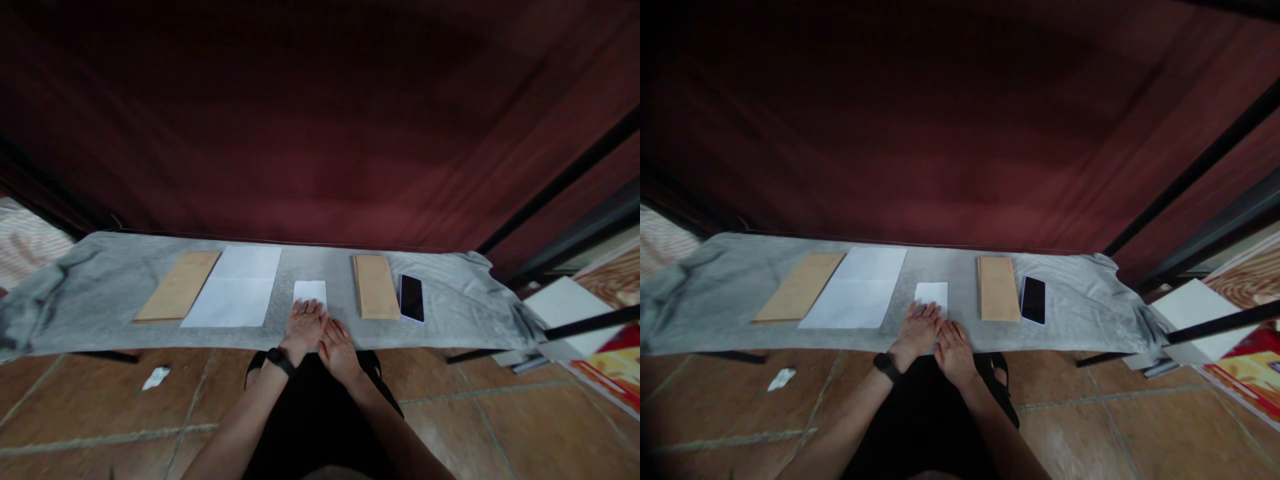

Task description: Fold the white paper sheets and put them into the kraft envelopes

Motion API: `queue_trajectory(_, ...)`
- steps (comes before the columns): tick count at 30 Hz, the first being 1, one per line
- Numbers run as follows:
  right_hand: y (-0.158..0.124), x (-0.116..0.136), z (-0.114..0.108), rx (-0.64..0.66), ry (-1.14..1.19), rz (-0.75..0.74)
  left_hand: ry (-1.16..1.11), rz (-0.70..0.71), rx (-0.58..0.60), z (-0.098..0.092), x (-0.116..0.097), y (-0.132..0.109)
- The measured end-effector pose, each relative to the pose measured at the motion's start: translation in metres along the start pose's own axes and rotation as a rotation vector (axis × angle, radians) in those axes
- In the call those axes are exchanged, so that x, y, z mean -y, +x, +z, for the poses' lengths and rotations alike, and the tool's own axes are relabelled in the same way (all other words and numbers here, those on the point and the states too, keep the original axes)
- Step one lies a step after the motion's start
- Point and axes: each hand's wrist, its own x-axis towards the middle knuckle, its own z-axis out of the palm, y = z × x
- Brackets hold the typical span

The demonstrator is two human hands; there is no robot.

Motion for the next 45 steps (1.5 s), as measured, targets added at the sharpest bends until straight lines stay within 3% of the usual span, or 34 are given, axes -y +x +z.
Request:
queue_trajectory(8,0.002,0.0,0.005,-0.026,-0.002,0.03,-0.08,0.131,0.148,0.013,0.015,0.029)
queue_trajectory(16,0.002,-0.001,0.004,-0.017,-0.028,0.017,-0.015,0.086,0.035,0.018,0.035,0.059)
queue_trajectory(20,0.003,0.0,0.003,-0.013,-0.045,0.006,0.0,0.074,-0.013,0.017,0.039,0.063)
queue_trajectory(24,0.002,0.001,0.003,-0.022,-0.037,0.016,-0.008,0.116,0.02,0.017,0.041,0.048)
queue_trajectory(28,0.001,0.002,0.003,-0.02,-0.033,0.03,-0.058,0.193,0.068,0.013,0.043,0.017)
queue_trajectory(34,0.001,0.003,0.002,-0.003,-0.025,0.026,-0.126,0.271,-0.013,0.007,0.046,-0.03)
queue_trajectory(38,0.0,0.003,0.001,0.0,-0.013,0.027,-0.158,0.238,-0.064,0.007,0.047,-0.045)
queue_trajectory(45,-0.002,0.005,-0.002,-0.004,0.007,0.022,-0.296,0.081,-0.195,0.009,0.045,-0.048)
